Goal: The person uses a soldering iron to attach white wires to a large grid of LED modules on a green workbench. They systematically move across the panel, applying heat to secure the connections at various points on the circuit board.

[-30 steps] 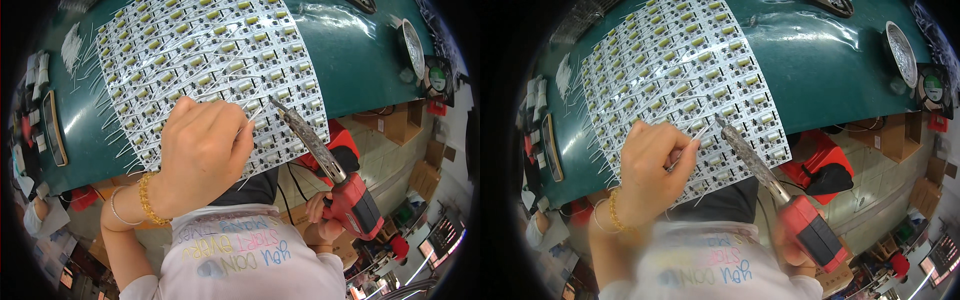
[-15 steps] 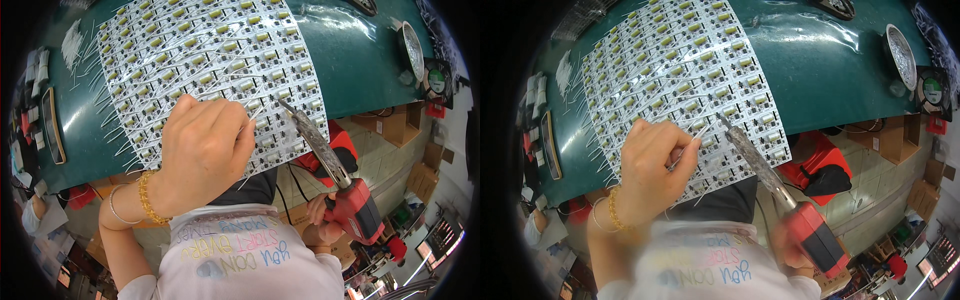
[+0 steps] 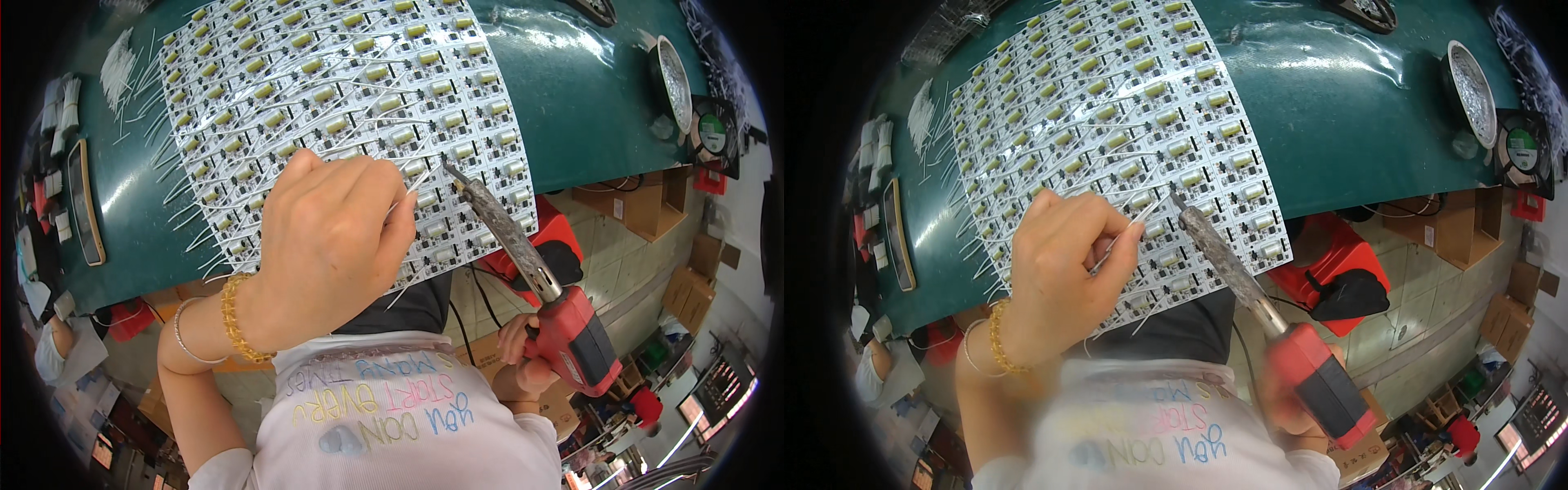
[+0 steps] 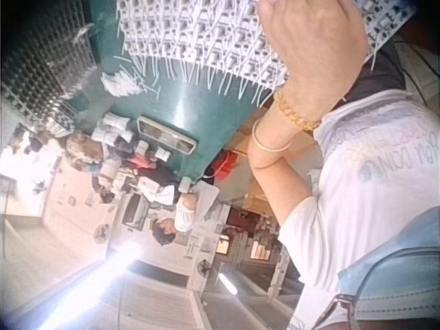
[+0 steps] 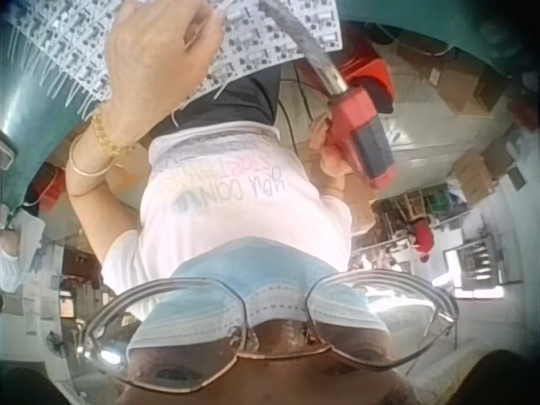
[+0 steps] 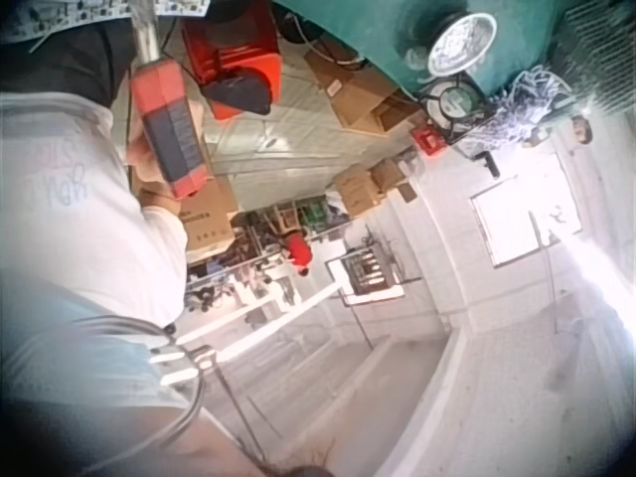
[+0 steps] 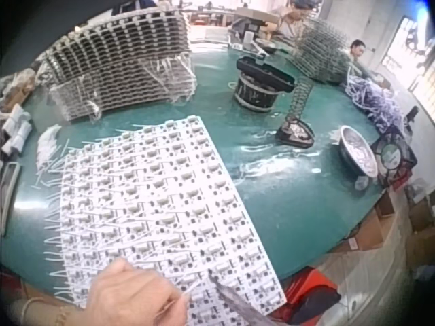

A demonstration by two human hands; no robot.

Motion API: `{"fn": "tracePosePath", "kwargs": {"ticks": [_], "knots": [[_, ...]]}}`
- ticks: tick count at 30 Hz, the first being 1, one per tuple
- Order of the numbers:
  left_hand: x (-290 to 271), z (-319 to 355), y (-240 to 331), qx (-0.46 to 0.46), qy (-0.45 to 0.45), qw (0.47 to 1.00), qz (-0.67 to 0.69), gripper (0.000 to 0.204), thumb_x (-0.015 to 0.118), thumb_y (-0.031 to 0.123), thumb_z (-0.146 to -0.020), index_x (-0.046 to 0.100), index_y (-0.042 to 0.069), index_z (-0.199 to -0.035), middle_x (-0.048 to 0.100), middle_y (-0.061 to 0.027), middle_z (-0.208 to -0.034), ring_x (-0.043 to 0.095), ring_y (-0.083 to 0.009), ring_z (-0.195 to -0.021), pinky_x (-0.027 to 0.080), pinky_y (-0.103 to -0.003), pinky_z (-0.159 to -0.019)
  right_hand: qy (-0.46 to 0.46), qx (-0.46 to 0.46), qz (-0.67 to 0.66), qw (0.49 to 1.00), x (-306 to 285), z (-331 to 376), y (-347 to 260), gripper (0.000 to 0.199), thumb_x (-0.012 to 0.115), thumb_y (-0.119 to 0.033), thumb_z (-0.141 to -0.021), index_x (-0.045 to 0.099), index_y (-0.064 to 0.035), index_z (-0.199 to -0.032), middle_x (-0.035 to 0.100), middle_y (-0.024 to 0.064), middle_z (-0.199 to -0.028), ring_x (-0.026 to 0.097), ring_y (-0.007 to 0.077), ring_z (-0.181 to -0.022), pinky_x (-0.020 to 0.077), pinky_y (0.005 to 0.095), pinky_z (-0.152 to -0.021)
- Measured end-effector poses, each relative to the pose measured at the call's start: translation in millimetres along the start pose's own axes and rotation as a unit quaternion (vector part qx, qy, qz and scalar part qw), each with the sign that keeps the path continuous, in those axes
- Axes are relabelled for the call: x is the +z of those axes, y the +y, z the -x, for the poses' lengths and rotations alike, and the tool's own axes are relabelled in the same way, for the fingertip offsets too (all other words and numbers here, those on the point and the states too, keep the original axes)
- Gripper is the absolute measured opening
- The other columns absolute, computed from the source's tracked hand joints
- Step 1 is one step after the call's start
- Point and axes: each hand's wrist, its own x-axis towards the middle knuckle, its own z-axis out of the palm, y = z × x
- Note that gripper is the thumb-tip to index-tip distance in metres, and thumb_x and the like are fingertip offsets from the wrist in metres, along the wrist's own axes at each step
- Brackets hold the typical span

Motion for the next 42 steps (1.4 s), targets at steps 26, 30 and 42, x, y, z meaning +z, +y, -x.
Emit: {"fn": "tracePosePath", "kwargs": {"ticks": [26,30,42], "knots": [[-2,0,-2,-0.003,-0.008,1.0,-0.002,0.018,0.07,0.0,-0.073,0.055,0.008,-0.067,0.048,-0.0002,-0.055,0.042,-0.0144,-0.047,0.03,-0.03,-0.055,-0.042,-0.142,0.056,0.987,-14,-4,27,0.087,0.058,-0.065,-0.079,0.039,0.0032,-0.13,0.045,-0.0013,-0.051,0.046,0.0129,-0.043,0.0398,0.0274,-0.047],[-1,0,1,-0.002,-0.008,1.0,-0.004,0.018,0.07,0.001,-0.074,0.055,0.008,-0.067,0.048,-0.0002,-0.055,0.042,-0.0145,-0.047,0.03,-0.03,-0.055,-0.14,-0.182,-0.113,0.967,5,-28,3,0.088,0.059,-0.066,-0.077,0.04,0.0019,-0.129,0.044,-0.0015,-0.05,0.045,0.0131,-0.043,0.0393,0.0276,-0.046],[-41,8,13,-0.104,-0.027,0.994,0.002,0.005,0.07,0.004,-0.077,0.065,0.004,-0.078,0.062,-0.0068,-0.066,0.058,-0.0173,-0.057,0.042,-0.026,-0.052,0.046,-0.109,-0.098,0.988,8,-8,11,0.081,0.057,-0.065,-0.081,0.039,0.001,-0.126,0.043,-0.0021,-0.049,0.044,0.0129,-0.043,0.0406,0.0279,-0.046]]}}
